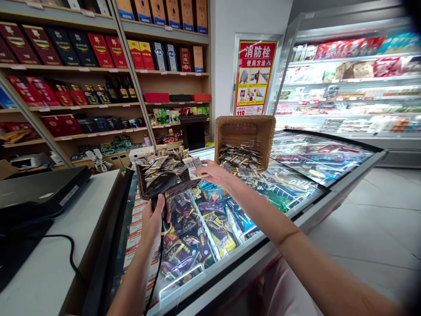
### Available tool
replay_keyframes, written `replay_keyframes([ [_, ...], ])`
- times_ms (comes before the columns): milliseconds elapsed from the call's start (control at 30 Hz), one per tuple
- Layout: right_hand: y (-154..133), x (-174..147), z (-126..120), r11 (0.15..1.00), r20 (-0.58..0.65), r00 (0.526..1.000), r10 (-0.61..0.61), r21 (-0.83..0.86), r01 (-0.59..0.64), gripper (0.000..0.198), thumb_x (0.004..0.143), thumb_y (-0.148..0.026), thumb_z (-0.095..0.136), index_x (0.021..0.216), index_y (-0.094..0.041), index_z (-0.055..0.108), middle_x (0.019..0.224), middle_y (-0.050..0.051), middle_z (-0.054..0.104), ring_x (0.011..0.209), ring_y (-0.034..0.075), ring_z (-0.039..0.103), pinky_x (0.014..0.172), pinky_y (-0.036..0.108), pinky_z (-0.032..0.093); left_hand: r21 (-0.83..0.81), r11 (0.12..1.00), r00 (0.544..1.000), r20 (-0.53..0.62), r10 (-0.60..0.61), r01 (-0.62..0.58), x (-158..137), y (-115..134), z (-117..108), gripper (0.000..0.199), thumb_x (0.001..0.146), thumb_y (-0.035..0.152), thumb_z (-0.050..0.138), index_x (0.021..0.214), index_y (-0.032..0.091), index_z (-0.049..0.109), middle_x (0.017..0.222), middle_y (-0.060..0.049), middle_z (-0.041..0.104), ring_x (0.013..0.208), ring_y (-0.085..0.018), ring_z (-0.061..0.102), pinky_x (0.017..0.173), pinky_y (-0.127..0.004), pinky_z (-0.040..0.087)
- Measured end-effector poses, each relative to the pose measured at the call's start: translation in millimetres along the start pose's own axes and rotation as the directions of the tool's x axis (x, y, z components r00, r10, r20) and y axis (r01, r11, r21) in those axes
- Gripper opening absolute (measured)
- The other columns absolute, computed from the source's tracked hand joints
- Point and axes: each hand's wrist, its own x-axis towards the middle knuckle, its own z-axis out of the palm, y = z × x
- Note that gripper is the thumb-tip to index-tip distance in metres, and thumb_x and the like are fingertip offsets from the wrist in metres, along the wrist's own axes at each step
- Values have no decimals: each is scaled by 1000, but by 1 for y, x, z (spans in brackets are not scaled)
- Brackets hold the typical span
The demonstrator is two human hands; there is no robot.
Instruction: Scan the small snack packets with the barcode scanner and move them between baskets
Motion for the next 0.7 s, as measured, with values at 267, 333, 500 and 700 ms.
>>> replay_keyframes([
  [267, 23, -35, -65, 985, 18, 993, -118, 127, 115, 50, 50, -39, 101, 83, -18, 71, 67, -5, 61, 54, 6, 48, 44, 20, 34, 58, 998, 992, 129, 7, -15, -4, -9, 4, 54, 80, 69, 77, 81, 21, 53, 63, 4, 58, 44, -9, 47, 41, -21, 32],
  [333, 27, -31, -66, 971, -46, 993, -111, 208, 118, 50, 54, -46, 99, 85, -19, 71, 61, -7, 55, 51, 7, 46, 42, 21, 29, 81, 997, 984, 179, -4, -10, -3, -10, 2, 55, 80, 70, 77, 80, 20, 55, 64, 3, 59, 44, -9, 47, 41, -21, 33],
  [500, 33, -25, -63, 963, -156, 983, -94, 237, 130, 40, 67, -47, 93, 85, -19, 70, 51, -9, 47, 45, 8, 42, 42, 23, 26, 228, 973, 943, 331, -35, -44, -2, -11, -1, 59, 84, 74, 71, 69, 19, 57, 55, 2, 53, 43, -9, 45, 43, -22, 34],
  [700, 37, -26, -65, 967, -202, 974, -105, 209, 147, 32, 75, -43, 87, 85, -19, 70, 46, -8, 46, 42, 9, 41, 41, 24, 27, 351, 927, 906, 423, -32, -131, -5, -11, 0, 62, 89, 75, 63, 64, 19, 56, 48, 0, 51, 46, -10, 43, 45, -22, 31],
])
